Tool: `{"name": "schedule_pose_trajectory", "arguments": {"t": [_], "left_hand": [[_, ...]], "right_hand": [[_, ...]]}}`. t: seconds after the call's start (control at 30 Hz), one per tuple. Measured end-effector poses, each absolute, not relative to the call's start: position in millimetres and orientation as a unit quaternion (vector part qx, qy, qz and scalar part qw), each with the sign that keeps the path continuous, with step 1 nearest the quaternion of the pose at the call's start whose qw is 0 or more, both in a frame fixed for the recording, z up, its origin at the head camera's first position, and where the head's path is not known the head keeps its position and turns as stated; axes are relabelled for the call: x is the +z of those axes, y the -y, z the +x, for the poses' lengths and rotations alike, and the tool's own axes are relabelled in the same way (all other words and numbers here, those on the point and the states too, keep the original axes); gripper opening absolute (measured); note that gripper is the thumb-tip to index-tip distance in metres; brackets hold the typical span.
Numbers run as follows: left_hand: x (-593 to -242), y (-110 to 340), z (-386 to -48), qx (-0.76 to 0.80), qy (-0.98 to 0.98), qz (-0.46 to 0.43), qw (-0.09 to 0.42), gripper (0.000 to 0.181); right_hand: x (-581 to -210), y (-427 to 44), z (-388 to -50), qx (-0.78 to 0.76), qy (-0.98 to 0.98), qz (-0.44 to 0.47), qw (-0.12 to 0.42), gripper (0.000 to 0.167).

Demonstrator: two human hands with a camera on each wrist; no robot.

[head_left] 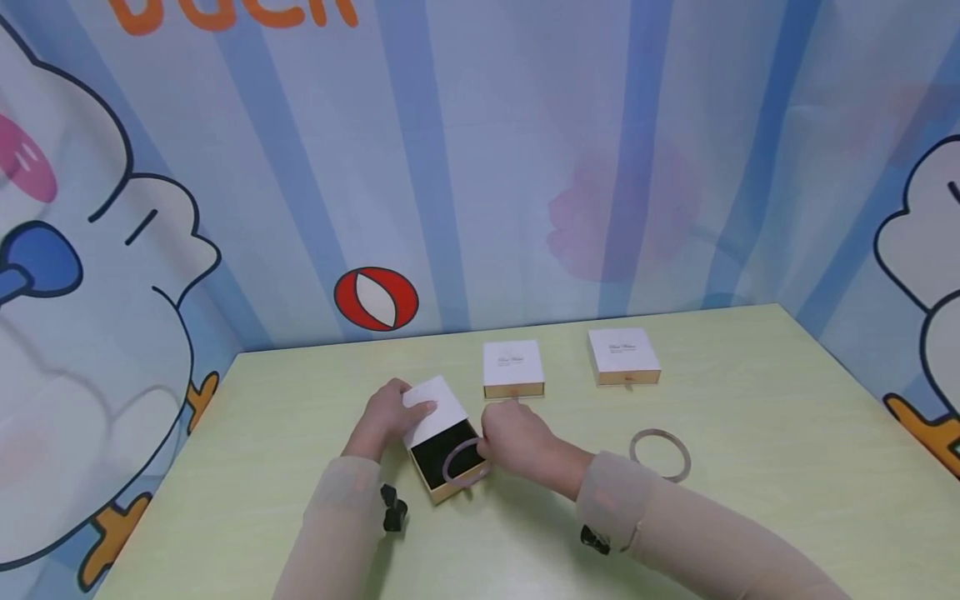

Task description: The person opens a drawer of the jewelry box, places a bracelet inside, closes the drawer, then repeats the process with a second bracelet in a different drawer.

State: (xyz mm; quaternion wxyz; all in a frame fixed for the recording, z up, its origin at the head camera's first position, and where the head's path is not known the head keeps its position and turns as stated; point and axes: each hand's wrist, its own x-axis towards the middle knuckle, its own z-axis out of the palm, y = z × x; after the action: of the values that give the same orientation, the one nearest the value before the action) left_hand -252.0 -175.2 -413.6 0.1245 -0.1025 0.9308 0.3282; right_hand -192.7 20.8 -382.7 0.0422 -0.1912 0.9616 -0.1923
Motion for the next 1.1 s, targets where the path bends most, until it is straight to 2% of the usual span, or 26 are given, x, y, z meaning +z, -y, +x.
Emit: {"name": "schedule_pose_trajectory", "arguments": {"t": [0.37, 0.7, 0.83, 1.1], "left_hand": [[-413, 175, -252, 0.328, -0.930, -0.106, 0.125, 0.060], [-412, 174, -252, 0.326, -0.931, -0.105, 0.124, 0.059], [-414, 175, -253, 0.323, -0.933, -0.103, 0.122, 0.060], [-415, 175, -253, 0.327, -0.931, -0.109, 0.124, 0.060]], "right_hand": [[-381, -11, -193, -0.168, -0.971, -0.158, 0.061, 0.017], [-379, -3, -194, -0.128, -0.977, -0.166, 0.051, 0.010], [-380, 0, -193, -0.123, -0.977, -0.165, 0.051, 0.012], [-382, 3, -195, -0.103, -0.977, -0.183, 0.027, 0.009]]}}
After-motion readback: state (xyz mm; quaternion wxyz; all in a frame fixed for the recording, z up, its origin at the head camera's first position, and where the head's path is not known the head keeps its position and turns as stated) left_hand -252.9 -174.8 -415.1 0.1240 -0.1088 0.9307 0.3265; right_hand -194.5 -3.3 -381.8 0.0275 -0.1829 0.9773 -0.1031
